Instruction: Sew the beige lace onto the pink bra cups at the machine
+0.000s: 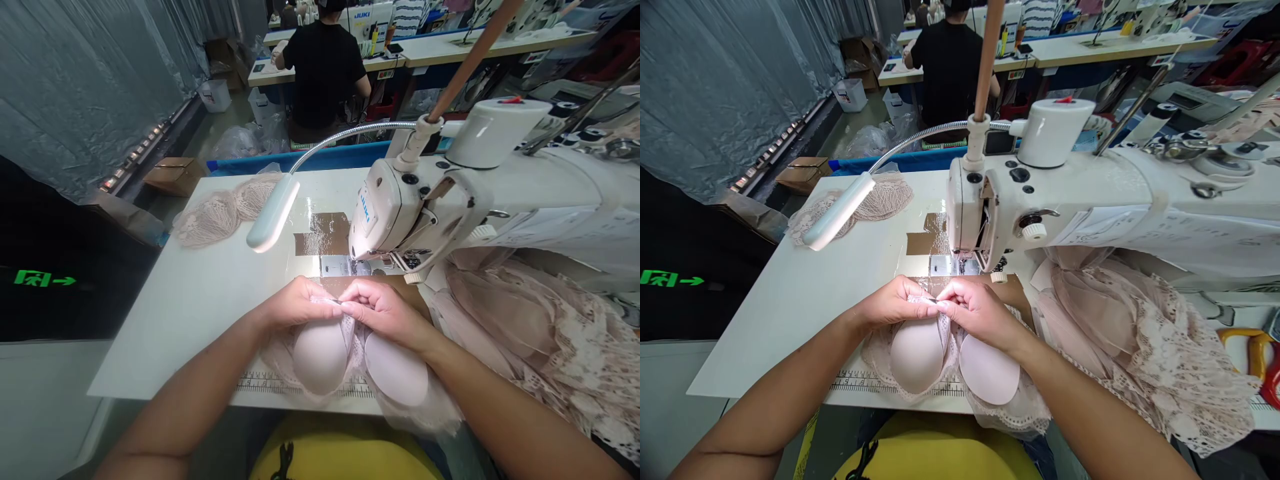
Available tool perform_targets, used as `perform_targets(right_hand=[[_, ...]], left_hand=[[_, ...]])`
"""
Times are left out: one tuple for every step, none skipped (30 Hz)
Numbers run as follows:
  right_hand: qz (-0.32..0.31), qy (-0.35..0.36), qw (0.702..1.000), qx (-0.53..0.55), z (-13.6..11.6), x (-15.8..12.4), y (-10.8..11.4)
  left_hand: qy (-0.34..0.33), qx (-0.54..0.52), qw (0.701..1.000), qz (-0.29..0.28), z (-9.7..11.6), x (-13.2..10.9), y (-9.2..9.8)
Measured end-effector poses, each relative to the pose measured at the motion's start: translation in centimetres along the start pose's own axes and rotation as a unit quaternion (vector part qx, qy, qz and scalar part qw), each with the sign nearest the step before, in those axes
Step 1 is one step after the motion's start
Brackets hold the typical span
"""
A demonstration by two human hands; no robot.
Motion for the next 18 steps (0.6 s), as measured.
perform_targets(right_hand=[[-0.009, -0.003, 1.0, 0.008, 0.1, 0.0, 0.0], [-0.017, -0.007, 1.0, 0.014, 0.2, 0.0, 0.0], [-0.024, -0.011, 0.999, 0.019, 0.3, 0.0, 0.1], [-0.028, -0.015, 0.999, 0.021, 0.4, 0.0, 0.1], [-0.032, -0.018, 0.999, 0.021, 0.5, 0.0, 0.0], [-0.036, -0.022, 0.999, 0.019, 0.6, 0.0, 0.0], [-0.039, -0.025, 0.999, 0.017, 0.6, 0.1, -0.1], [-0.042, -0.028, 0.999, 0.012, 0.5, 0.2, -0.2], [-0.045, -0.03, 0.999, 0.003, 0.4, 0.2, -0.3], [-0.045, -0.031, 0.998, -0.008, 0.2, 0.3, -0.4], [-0.042, -0.03, 0.998, -0.021, 0.0, 0.3, -0.4], [-0.036, -0.028, 0.998, -0.036, -0.2, 0.3, -0.4], [-0.028, -0.026, 0.998, -0.05, -0.4, 0.4, -0.4], [-0.019, -0.023, 0.998, -0.06, -0.5, 0.4, -0.4], [-0.009, -0.021, 0.998, -0.063, -0.6, 0.3, -0.3], [0.0, -0.021, 0.998, -0.054, -0.6, 0.3, -0.2], [0.009, -0.021, 0.999, -0.035, -0.5, 0.3, -0.2], [0.015, -0.025, 1.0, -0.009, -0.4, 0.3, -0.1]], left_hand=[[0.0, 0.002, 1.0, 0.002, 0.0, 0.0, 0.0], [-0.001, 0.005, 1.0, 0.004, -0.1, 0.0, 0.1], [-0.006, 0.008, 1.0, 0.006, -0.2, 0.0, 0.1], [-0.01, 0.013, 1.0, 0.008, -0.2, 0.1, 0.1], [-0.013, 0.021, 1.0, 0.009, -0.3, 0.1, 0.2], [-0.013, 0.03, 0.999, 0.011, -0.4, 0.2, 0.2], [-0.009, 0.041, 0.999, 0.014, -0.6, 0.2, 0.2], [-0.006, 0.053, 0.998, 0.017, -0.7, 0.3, 0.1], [-0.003, 0.064, 0.998, 0.019, -0.7, 0.3, 0.1], [-0.004, 0.073, 0.997, 0.02, -0.7, 0.3, 0.1], [-0.006, 0.082, 0.996, 0.018, -0.7, 0.3, 0.0], [-0.009, 0.089, 0.996, 0.014, -0.7, 0.3, -0.1], [-0.009, 0.095, 0.995, 0.011, -0.6, 0.4, -0.1], [-0.009, 0.1, 0.995, 0.011, -0.6, 0.4, -0.1], [-0.008, 0.104, 0.994, 0.013, -0.6, 0.4, -0.1], [-0.007, 0.107, 0.994, 0.018, -0.6, 0.4, -0.1], [-0.008, 0.109, 0.994, 0.022, -0.6, 0.4, -0.1], [-0.011, 0.109, 0.994, 0.023, -0.5, 0.5, -0.1]])
Point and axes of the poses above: each hand's wrist, its own x-axis towards the middle knuckle, its own y-axis out of the back of the hand, z = x × y, the point moved 4 cm from there along x, towards the middle knuckle, and after that the axes turned 2 degrees about z, right-handed, at the moved point
